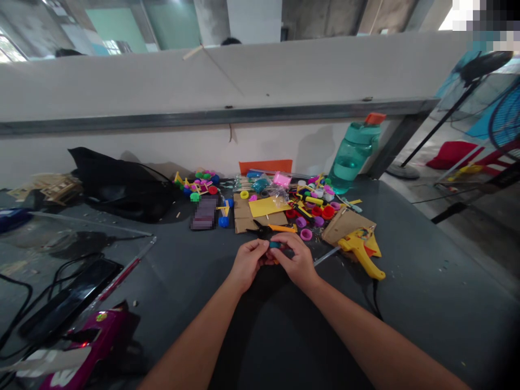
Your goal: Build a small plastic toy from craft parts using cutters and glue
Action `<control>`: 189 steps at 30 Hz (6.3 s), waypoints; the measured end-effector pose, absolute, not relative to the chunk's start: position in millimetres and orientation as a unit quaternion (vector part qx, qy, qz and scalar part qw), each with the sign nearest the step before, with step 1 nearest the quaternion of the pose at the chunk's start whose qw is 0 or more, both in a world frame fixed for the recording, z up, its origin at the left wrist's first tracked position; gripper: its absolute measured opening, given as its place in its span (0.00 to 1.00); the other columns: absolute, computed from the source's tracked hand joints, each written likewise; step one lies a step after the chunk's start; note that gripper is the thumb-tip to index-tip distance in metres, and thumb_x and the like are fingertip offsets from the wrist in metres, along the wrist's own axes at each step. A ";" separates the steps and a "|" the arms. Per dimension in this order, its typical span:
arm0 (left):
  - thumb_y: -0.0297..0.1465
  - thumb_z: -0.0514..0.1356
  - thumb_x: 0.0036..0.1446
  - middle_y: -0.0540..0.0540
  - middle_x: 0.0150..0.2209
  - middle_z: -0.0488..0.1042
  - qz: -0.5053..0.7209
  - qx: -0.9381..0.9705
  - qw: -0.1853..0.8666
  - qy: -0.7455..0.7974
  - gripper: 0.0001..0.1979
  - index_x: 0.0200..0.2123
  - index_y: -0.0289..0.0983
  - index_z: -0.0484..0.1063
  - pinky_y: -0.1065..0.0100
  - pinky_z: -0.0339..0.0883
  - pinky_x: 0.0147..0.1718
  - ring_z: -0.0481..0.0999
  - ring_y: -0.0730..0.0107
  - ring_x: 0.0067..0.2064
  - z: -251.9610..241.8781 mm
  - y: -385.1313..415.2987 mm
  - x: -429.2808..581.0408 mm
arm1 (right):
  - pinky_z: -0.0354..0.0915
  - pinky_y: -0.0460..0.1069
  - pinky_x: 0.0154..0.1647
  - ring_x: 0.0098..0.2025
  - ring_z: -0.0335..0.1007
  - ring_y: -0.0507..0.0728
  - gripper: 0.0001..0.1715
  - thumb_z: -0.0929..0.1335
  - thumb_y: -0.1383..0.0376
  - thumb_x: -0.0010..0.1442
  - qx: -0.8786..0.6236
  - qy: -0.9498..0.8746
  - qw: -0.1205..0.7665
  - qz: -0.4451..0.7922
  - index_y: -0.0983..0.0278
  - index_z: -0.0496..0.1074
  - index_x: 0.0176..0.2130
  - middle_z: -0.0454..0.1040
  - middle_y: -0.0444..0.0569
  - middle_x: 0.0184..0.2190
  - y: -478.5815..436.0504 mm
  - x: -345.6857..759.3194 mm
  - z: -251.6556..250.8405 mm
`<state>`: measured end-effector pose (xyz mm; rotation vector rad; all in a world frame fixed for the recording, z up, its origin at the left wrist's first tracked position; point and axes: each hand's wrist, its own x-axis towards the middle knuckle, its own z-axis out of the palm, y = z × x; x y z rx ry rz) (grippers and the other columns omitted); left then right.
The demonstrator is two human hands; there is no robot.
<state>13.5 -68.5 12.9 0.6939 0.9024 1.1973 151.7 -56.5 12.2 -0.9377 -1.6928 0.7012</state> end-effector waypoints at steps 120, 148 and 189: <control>0.37 0.62 0.48 0.48 0.21 0.70 0.506 0.320 0.698 0.393 0.13 0.25 0.31 0.72 0.72 0.66 0.26 0.70 0.75 0.24 15.1 -69.4 13.3 | 0.67 0.52 0.41 0.40 0.69 0.56 0.06 0.68 0.67 0.53 -0.393 -0.708 0.525 0.262 0.60 0.74 0.34 0.73 0.49 0.35 -54.8 152.7 10.7; 0.39 0.60 0.51 0.47 0.22 0.72 0.512 0.307 0.698 0.396 0.15 0.26 0.30 0.72 0.69 0.67 0.27 0.71 0.73 0.25 12.9 -67.7 13.6 | 0.65 0.54 0.45 0.42 0.68 0.56 0.10 0.66 0.67 0.56 -0.393 -0.716 0.518 0.255 0.59 0.73 0.39 0.73 0.49 0.37 -54.4 153.5 9.9; 0.34 0.65 0.45 0.50 0.21 0.71 0.549 0.291 0.671 0.405 0.10 0.25 0.32 0.72 0.74 0.65 0.25 0.69 0.78 0.22 13.7 -67.2 14.2 | 0.69 0.51 0.37 0.42 0.68 0.57 0.11 0.67 0.66 0.53 -0.398 -0.699 0.516 0.294 0.59 0.72 0.39 0.72 0.50 0.38 -56.1 152.7 11.0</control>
